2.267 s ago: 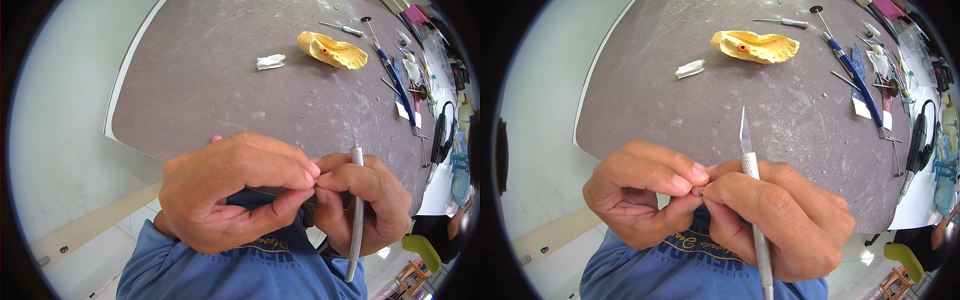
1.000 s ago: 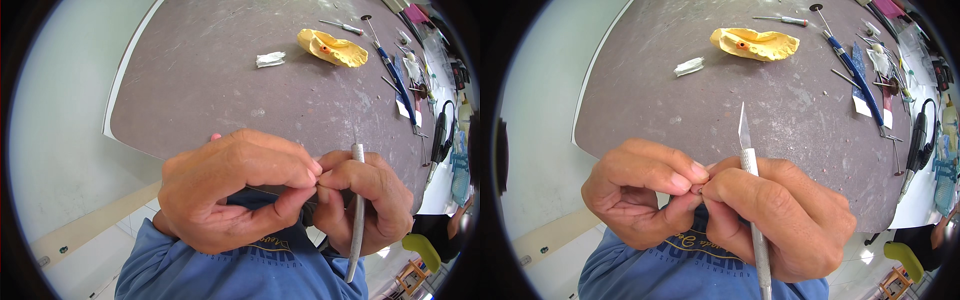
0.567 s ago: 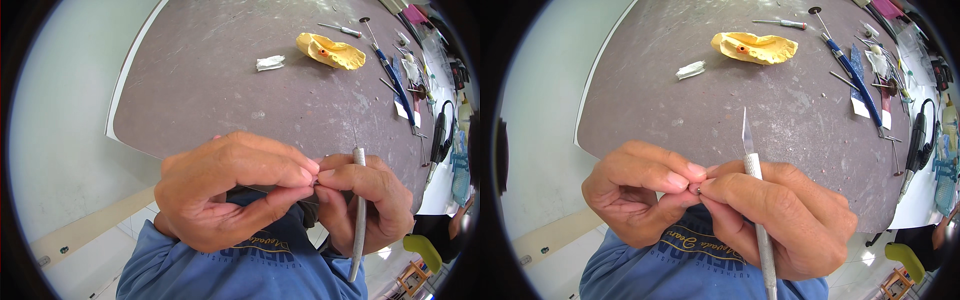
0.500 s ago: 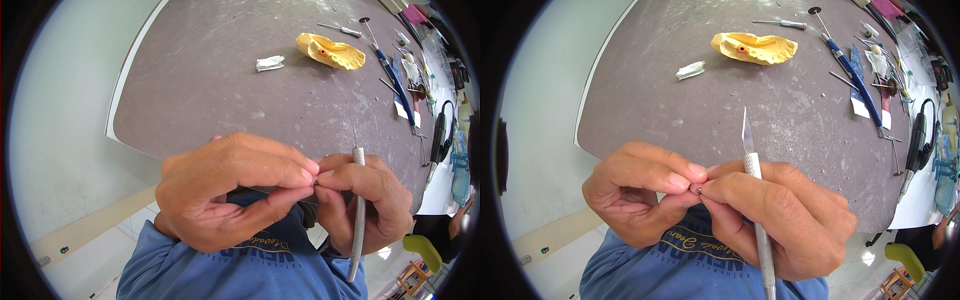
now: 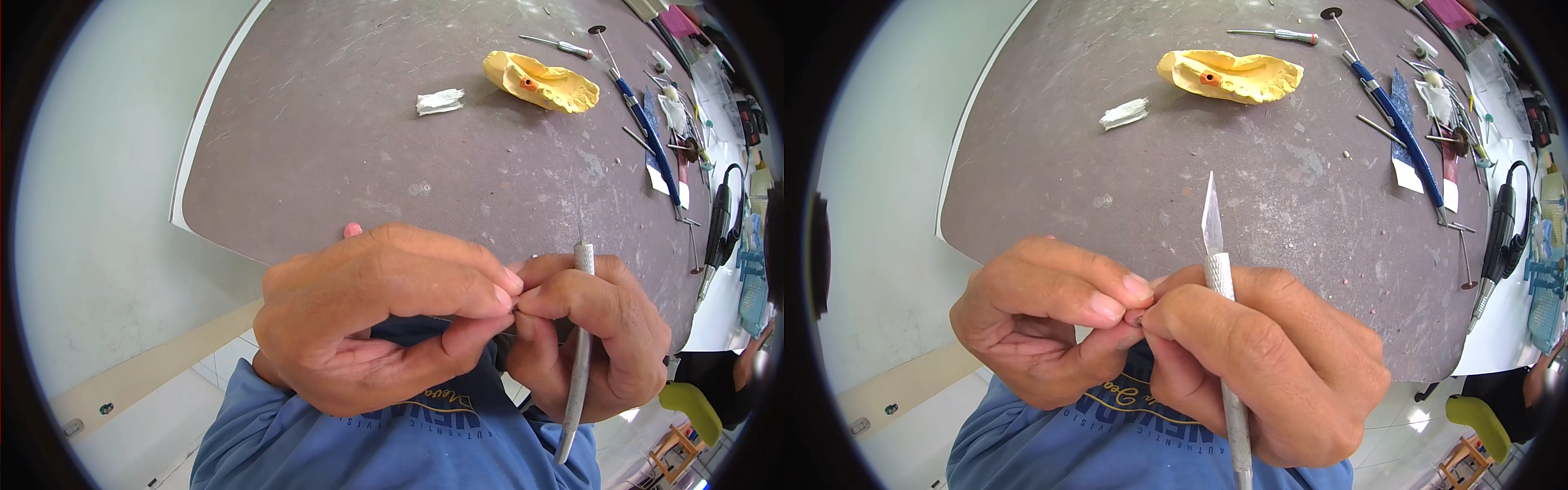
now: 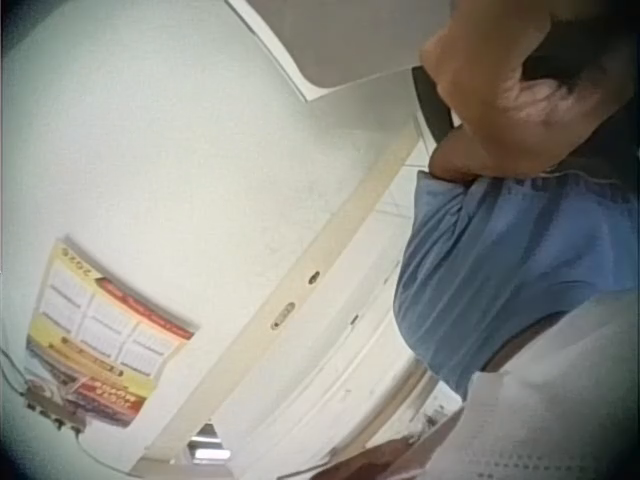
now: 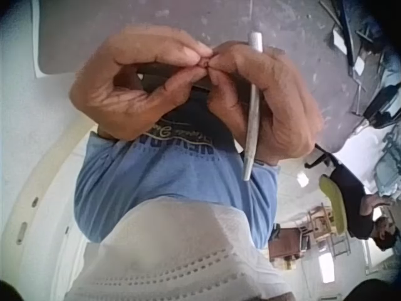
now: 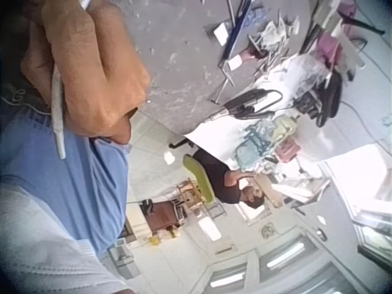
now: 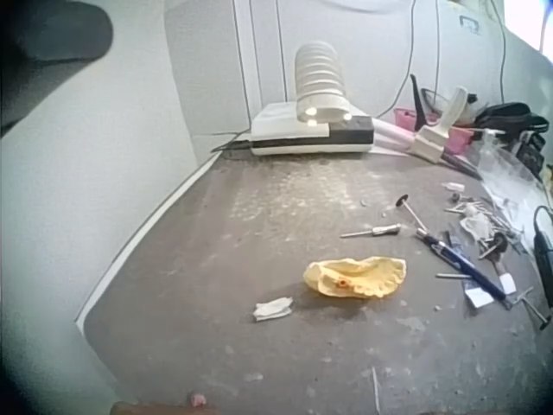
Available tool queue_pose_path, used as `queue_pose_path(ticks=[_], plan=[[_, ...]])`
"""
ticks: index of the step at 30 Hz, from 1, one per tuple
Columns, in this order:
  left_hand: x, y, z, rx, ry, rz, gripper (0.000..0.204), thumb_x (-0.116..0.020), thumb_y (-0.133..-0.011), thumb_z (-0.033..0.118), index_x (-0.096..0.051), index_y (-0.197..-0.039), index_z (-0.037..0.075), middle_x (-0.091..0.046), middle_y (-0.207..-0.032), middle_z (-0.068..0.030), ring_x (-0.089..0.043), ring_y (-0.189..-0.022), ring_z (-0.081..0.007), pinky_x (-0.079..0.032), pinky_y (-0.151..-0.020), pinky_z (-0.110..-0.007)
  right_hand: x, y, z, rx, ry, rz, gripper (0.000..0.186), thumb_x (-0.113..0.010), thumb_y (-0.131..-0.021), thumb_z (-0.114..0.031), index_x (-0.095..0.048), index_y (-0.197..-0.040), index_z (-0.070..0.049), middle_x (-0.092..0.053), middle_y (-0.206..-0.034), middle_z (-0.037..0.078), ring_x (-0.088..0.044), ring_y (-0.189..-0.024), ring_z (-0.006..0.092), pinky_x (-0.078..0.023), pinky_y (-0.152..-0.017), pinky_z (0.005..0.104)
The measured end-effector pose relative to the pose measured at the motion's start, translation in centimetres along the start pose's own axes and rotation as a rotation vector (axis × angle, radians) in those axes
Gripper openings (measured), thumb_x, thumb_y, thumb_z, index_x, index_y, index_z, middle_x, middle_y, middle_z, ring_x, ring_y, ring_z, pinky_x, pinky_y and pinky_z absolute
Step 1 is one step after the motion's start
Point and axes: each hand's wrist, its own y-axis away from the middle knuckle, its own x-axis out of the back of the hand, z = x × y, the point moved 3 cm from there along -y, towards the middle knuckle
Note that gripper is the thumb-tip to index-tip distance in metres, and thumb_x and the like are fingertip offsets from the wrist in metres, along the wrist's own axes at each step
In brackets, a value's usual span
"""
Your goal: Applying and shaping composite material on a dental prosthesis and curing it with a UV light.
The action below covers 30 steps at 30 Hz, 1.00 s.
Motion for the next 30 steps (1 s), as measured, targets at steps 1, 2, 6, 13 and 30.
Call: queue_pose_path(ticks=[1, 2, 6, 13, 30], plan=[[0.01, -0.01, 0.05, -0.002, -0.007, -0.002, 0.028, -0.073, -0.07, -0.011, -0.059, -0.092, -0.002, -0.067, -0.087, -0.0199, -0.069, -0.075, -0.0203, -0.058, -0.064, -0.025, -0.01, 0.02, 0.03, 0.007, -0.001, 0.002, 0.018, -0.067, -0.065, 0.005, -0.062, -0.082, 0.003, -0.067, -0.073, 0.019, -0.063, -0.059, 0.0179, -0.047, -0.052, 0.0241], [0.02, -0.01, 0.08, -0.002, -0.008, -0.002, 0.028, -0.073, -0.07, -0.011, -0.059, -0.092, -0.002, -0.067, -0.087, -0.0199, -0.069, -0.075, -0.0203, -0.058, -0.064, -0.025, -0.01, 0.03, 0.05, 0.014, -0.001, 0.003, 0.018, -0.067, -0.065, 0.005, -0.062, -0.082, 0.003, -0.067, -0.073, 0.019, -0.063, -0.058, 0.0177, -0.047, -0.052, 0.0239], [0.04, 0.02, 0.03, 0.0, -0.012, -0.002, 0.028, -0.073, -0.07, -0.011, -0.059, -0.092, -0.002, -0.067, -0.088, -0.0198, -0.069, -0.075, -0.0199, -0.057, -0.064, -0.025, -0.04, 0.06, 0.17, 0.025, 0.004, 0.001, 0.018, -0.067, -0.065, 0.006, -0.062, -0.083, 0.004, -0.066, -0.074, 0.019, -0.064, -0.059, 0.0182, -0.047, -0.052, 0.024], [0.29, 0.13, 0.32, 0.023, -0.016, 0.043, 0.026, -0.076, -0.072, -0.008, -0.06, -0.092, -0.002, -0.066, -0.088, -0.0192, -0.069, -0.076, -0.02, -0.058, -0.068, -0.025, 0.39, -0.17, -0.09, -0.013, -0.103, -0.057, 0.019, -0.068, -0.071, 0.008, -0.063, -0.089, 0.006, -0.067, -0.077, 0.022, -0.067, -0.065, 0.0215, -0.051, -0.056, 0.0255], [0.62, -0.07, 0.18, 0.109, 0.043, 0.0, 0.022, -0.075, -0.077, 0.0, -0.064, -0.094, -0.005, -0.067, -0.093, -0.0237, -0.07, -0.083, -0.025, -0.058, -0.073, -0.029, 0.02, 0.02, 0.02, 0.002, -0.088, -0.012, 0.022, -0.068, -0.071, 0.012, -0.062, -0.092, 0.007, -0.066, -0.077, 0.021, -0.066, -0.065, 0.0201, -0.049, -0.054, 0.0235]])
